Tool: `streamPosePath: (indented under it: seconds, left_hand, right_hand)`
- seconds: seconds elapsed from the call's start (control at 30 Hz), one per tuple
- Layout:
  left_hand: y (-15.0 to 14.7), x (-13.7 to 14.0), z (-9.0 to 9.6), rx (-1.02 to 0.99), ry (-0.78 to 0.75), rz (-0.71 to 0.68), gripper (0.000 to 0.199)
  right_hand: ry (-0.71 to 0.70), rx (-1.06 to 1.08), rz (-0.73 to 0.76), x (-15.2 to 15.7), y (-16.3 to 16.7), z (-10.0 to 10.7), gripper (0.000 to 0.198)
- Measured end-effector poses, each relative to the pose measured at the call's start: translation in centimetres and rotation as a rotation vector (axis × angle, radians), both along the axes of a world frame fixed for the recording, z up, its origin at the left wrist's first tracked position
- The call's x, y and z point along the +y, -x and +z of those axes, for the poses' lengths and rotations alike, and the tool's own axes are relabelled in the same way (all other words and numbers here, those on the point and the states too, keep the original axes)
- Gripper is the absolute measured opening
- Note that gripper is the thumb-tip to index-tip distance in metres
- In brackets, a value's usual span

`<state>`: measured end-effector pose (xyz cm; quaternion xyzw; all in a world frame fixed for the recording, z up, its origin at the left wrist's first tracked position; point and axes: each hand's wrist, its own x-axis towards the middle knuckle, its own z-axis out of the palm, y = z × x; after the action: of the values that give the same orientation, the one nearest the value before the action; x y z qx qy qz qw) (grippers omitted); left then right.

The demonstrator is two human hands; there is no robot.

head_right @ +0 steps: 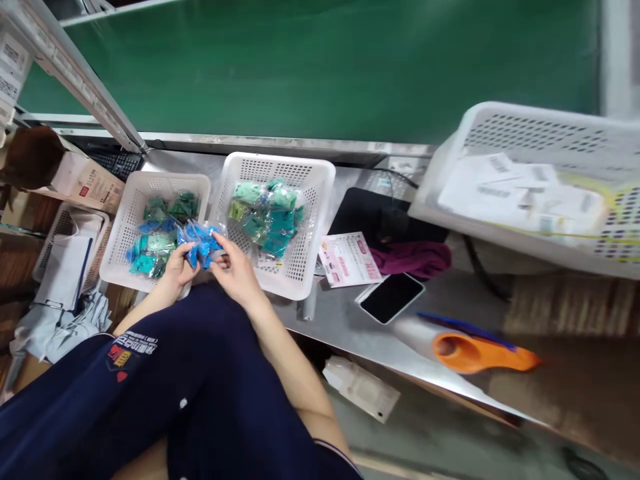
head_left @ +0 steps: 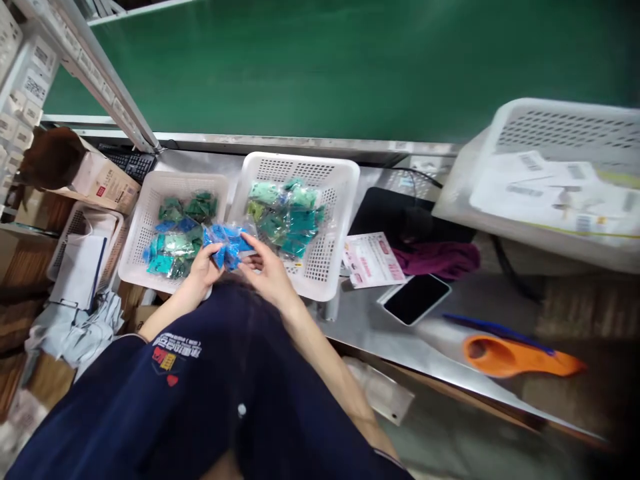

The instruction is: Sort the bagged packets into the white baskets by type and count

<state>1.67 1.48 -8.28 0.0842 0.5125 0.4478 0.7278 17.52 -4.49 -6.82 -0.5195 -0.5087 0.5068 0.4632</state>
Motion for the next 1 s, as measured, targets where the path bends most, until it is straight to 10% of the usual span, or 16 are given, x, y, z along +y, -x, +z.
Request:
streamPosePath:
  seconds: [0.2,0.33,0.43,0.57,0.7,0.83,0.9,1.0]
  left_hand:
    - [1.1,0.7,-0.4,0.017,-0.080,0.046,0.036]
    - [0.6,0.4,-0.1,0.088,-0.175,-0.050,0.042]
    - [-0.4,-0.6,0.7,0.125,-0.210,-0.116,0.054]
    - [-1.0,-1.8,1.7,0.132,-0.200,-0.250,0.069]
    - [0.4,-1.7,2.0,0.220,-0.238,-0.346,0.069]
    - [2.2,-0.6,2.2,0.408,-0.389,-0.272,0.066]
    - [2.2,-0.5,2.2,0.471,-0.475,-0.271,0.068]
    - [0.7,-1.3,1.7,0.465,-0.573,-0.391,0.076]
  right_hand:
    - [-0.064,-0.244,-0.219,-1.1,-5.3,2.6,0.055]
    - [-0.052,-0.473,-0.410,-0.1,-7.5,1.8,0.084]
    - [0.016,-0.291,-0.256,1.0,-5.8,0.5,0.103]
    - [0.045,-0.099,-0.119,1.8,-2.7,0.5,0.059]
    - [-0.029,-0.200,-0.340,2.1,-4.5,1.8,0.042]
    - [-0.115,-0.400,-0.595,2.3,-8.0,1.7,0.093]
    - [-0.076,-0.306,-0.524,2.2,-7.9,1.1,0.111]
    - [0.089,-0.050,-0.163,1.5,-5.2,0.4,0.084]
